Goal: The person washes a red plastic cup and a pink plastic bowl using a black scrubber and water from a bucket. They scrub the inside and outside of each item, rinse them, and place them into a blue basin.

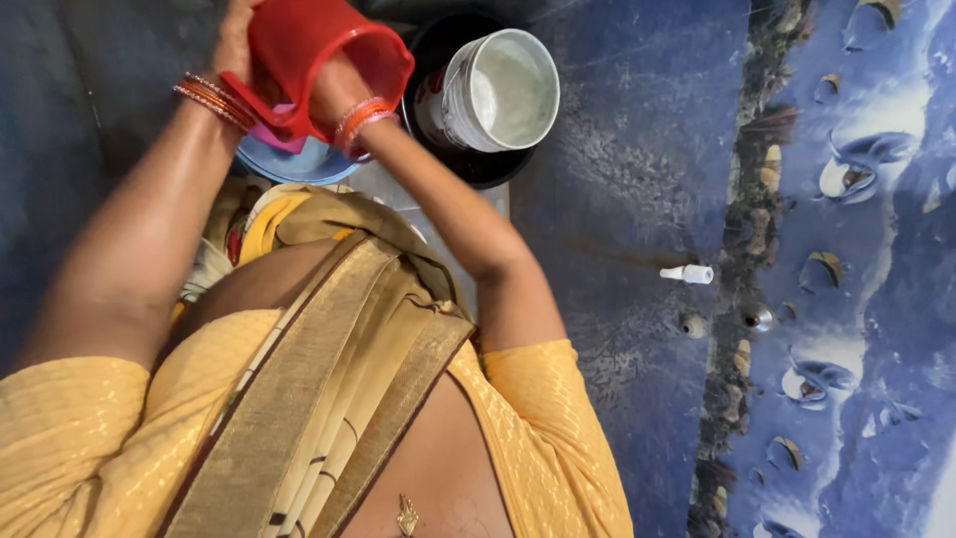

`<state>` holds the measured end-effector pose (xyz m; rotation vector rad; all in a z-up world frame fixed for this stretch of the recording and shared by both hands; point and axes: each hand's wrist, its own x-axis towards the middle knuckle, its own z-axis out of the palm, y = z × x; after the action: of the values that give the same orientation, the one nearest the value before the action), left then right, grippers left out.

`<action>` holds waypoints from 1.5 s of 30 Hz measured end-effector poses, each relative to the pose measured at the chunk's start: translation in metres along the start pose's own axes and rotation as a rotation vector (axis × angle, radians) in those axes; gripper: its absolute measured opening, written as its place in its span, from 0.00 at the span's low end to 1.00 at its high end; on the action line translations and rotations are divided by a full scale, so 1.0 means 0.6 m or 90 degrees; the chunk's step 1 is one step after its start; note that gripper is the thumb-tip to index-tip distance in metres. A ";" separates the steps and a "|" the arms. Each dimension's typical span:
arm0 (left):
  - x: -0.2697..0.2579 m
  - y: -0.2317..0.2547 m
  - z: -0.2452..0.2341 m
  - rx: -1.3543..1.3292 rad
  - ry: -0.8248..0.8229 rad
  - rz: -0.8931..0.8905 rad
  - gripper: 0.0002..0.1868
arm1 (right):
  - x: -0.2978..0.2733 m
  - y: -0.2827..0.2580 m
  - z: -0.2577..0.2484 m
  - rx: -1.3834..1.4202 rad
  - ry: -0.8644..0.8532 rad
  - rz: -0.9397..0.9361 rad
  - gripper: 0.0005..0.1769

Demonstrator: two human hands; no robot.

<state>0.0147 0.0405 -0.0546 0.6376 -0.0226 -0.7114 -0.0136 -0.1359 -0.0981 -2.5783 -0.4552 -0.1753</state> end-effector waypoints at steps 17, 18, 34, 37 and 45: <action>0.044 -0.003 -0.030 -0.108 0.046 -0.052 0.33 | 0.024 0.013 -0.045 -0.338 -0.206 -0.101 0.19; 0.045 -0.002 -0.025 -0.112 0.025 -0.050 0.32 | 0.027 0.019 -0.037 -0.341 -0.142 -0.155 0.19; 0.055 -0.016 -0.019 -0.078 -0.075 0.116 0.39 | -0.030 -0.058 -0.146 0.625 0.106 0.204 0.28; 0.050 -0.031 -0.017 -0.049 0.047 0.117 0.45 | -0.010 -0.058 -0.173 0.531 0.132 0.091 0.31; 0.024 -0.063 0.020 -0.288 0.165 0.089 0.53 | -0.001 -0.009 -0.234 0.832 0.142 0.230 0.25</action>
<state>0.0003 0.0034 -0.0683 0.2860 0.3221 -0.4718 -0.0213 -0.2028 0.0250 -1.2896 0.0348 -0.0084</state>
